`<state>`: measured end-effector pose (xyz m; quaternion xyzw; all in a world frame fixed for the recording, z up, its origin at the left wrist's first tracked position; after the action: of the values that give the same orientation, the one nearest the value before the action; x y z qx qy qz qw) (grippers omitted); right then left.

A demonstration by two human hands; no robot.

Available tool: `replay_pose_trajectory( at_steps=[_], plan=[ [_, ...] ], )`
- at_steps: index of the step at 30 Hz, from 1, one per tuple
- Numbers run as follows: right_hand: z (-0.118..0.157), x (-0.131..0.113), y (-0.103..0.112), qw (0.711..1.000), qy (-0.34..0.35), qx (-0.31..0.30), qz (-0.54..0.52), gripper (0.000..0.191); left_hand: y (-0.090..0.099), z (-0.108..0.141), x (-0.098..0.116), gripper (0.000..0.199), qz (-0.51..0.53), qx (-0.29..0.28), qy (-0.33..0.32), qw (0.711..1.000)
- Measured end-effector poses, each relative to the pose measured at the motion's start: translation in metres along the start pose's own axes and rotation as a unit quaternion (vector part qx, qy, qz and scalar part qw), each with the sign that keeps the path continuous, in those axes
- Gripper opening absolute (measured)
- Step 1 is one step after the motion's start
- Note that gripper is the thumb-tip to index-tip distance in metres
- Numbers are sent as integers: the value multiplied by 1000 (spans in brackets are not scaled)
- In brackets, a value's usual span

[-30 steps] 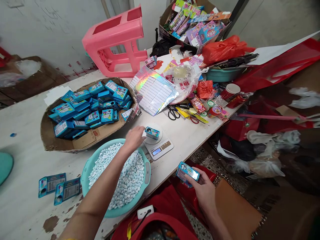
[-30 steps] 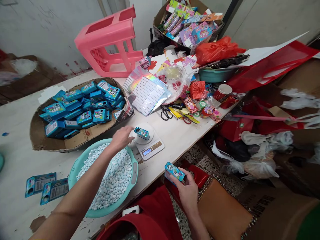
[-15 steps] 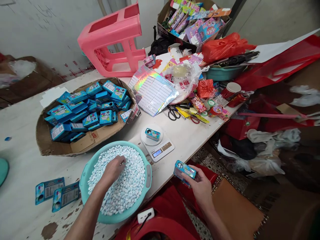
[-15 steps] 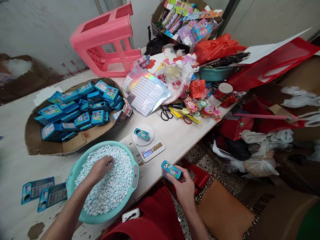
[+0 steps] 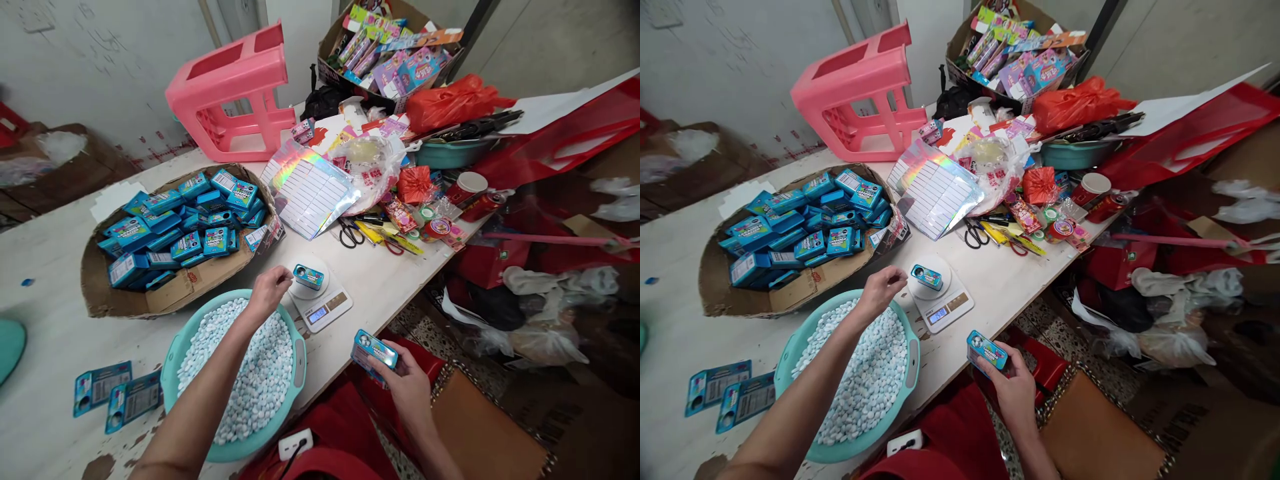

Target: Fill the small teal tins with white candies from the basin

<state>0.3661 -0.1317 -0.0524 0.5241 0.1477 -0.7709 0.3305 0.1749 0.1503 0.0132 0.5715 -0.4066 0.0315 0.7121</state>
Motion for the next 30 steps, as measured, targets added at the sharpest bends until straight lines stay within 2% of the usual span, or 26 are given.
replay_pose_trajectory(
  at_steps=[2, 5, 9, 11, 13, 16, 18, 19, 21, 23, 25, 27, 29, 30],
  plan=[
    [1, -1, 0, 1000, 4, 2, 1, 51, -9, -19, 11, 8, -13, 18, -32, 999],
    [1, 1, 4, 1000, 7, 7, 5, 52, -19, -33, 13, 11, -50, -6, -48, 998],
    [1, 6, 7, 1000, 7, 4, 11, 51, -19, -32, 9, 31, -92, -25, -56, 994],
    [2, 3, 5, 1000, 16, 0, 1, 49, -27, -29, 14, 45, -127, -65, -104, 984],
    [4, -4, -1, 999, 27, -12, -13, 48, -41, -25, 20, 49, -173, -108, -135, 969],
    [9, -13, -11, 999, 32, -37, -21, 46, -48, -15, 19, 32, -225, -110, -84, 964],
    [12, -14, -16, 999, 24, -44, -15, 48, -30, 2, 14, 28, -223, -67, -32, 972],
    [13, -13, -18, 999, 20, -44, -12, 49, -13, 16, 10, 31, -212, -35, -8, 977],
    [15, -7, -20, 999, 18, -41, -5, 52, 33, 54, 0, 37, -181, 25, 41, 982],
    [14, 0, -25, 999, 17, -48, -2, 54, 83, 104, -15, 43, -158, 41, 104, 981],
    [15, 5, -31, 998, 14, -66, 0, 56, 123, 163, -39, 44, -165, -15, 201, 966],
    [17, 4, -35, 996, 18, -84, -2, 56, 152, 230, -76, 48, -211, -81, 317, 921],
    [20, -6, -35, 995, 44, -86, -12, 54, 164, 293, -119, 49, -240, -120, 393, 879],
    [20, -14, -35, 994, 67, -80, -21, 54, 163, 322, -141, 45, -241, -135, 426, 862]
  ],
)
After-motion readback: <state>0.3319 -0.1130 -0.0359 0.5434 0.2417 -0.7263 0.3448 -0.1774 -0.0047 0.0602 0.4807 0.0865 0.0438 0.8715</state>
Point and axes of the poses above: each hand's wrist, its own z-axis away from the middle knuckle, its own y-axis out of the back of the hand, x = y × z, the point moved 5 cm from there along -z, towards the middle knuckle, and after that the axes turned 10 degrees about -z, right-handed, at the moved point
